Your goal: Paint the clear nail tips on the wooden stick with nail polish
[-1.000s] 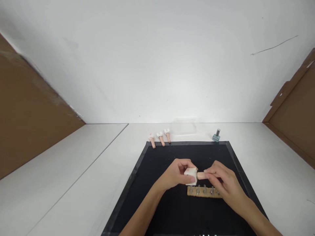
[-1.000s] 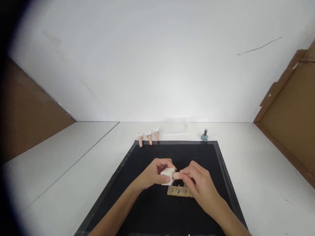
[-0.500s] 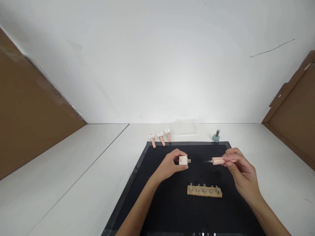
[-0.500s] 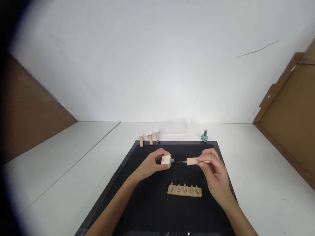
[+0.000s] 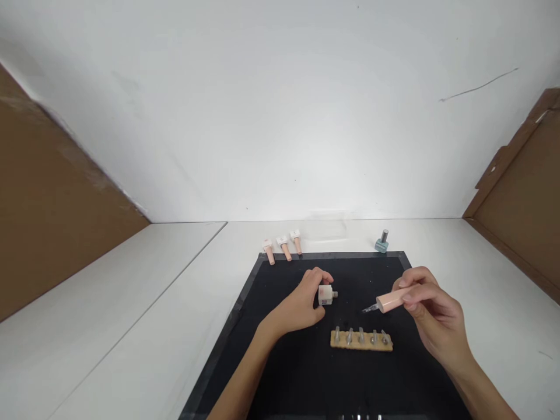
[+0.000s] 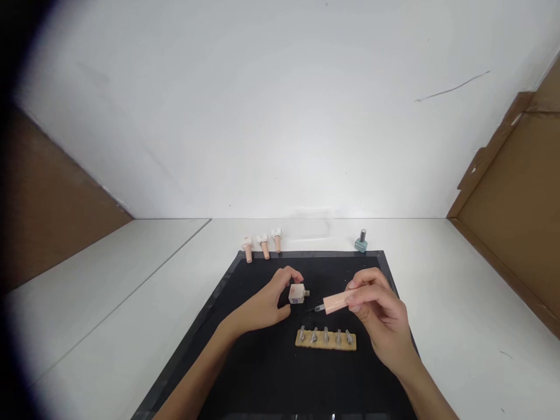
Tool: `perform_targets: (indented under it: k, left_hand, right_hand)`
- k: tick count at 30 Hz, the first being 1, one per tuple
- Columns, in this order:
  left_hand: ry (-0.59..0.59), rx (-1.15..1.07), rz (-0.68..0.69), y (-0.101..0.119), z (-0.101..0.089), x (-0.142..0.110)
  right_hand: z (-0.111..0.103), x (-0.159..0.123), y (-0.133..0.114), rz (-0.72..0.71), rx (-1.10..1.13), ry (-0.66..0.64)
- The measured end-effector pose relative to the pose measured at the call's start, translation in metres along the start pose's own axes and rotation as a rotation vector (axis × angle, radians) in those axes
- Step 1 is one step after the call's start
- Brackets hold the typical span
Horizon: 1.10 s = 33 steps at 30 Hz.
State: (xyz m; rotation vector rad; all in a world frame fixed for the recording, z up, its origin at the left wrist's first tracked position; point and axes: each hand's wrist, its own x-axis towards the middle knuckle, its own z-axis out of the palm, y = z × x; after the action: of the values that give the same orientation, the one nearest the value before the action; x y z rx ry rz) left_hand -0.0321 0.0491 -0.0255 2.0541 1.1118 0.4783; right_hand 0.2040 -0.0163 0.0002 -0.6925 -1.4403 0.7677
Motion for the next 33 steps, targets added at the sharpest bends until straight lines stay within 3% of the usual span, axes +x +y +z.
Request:
perform_targets:
  k: [5, 14, 19, 24, 28, 33]
  left_hand:
    - [-0.178, -0.159, 0.045, 0.018, 0.003, -0.006]
    - [-0.331, -0.011, -0.058, 0.031, 0.021, -0.011]
    - [-0.288, 0.175, 0.034, 0.027, 0.035, -0.007]
    - [-0.315, 0.167, 0.0, 0.029, 0.039, -0.006]
    - [-0.247, 0.019, -0.025, 0.03, 0.035, -0.005]
    - [-0.022, -0.341, 0.0, 0.032, 0.029, -0.003]
  right_hand:
    - [-0.002, 0.0, -0.001, -0.011, 0.012, 0.004]
    - [-0.002, 0.001, -0.003, -0.008, 0.059, 0.024]
    - [-0.001, 0.002, -0.004, 0.052, 0.095, 0.089]
    - [0.002, 0.008, -0.002, 0.308, 0.202, 0.295]
    - [0.003, 0.014, 0.002, 0.515, 0.299, 0.406]
    - [0.006, 0.015, 0.014, 0.663, 0.381, 0.655]
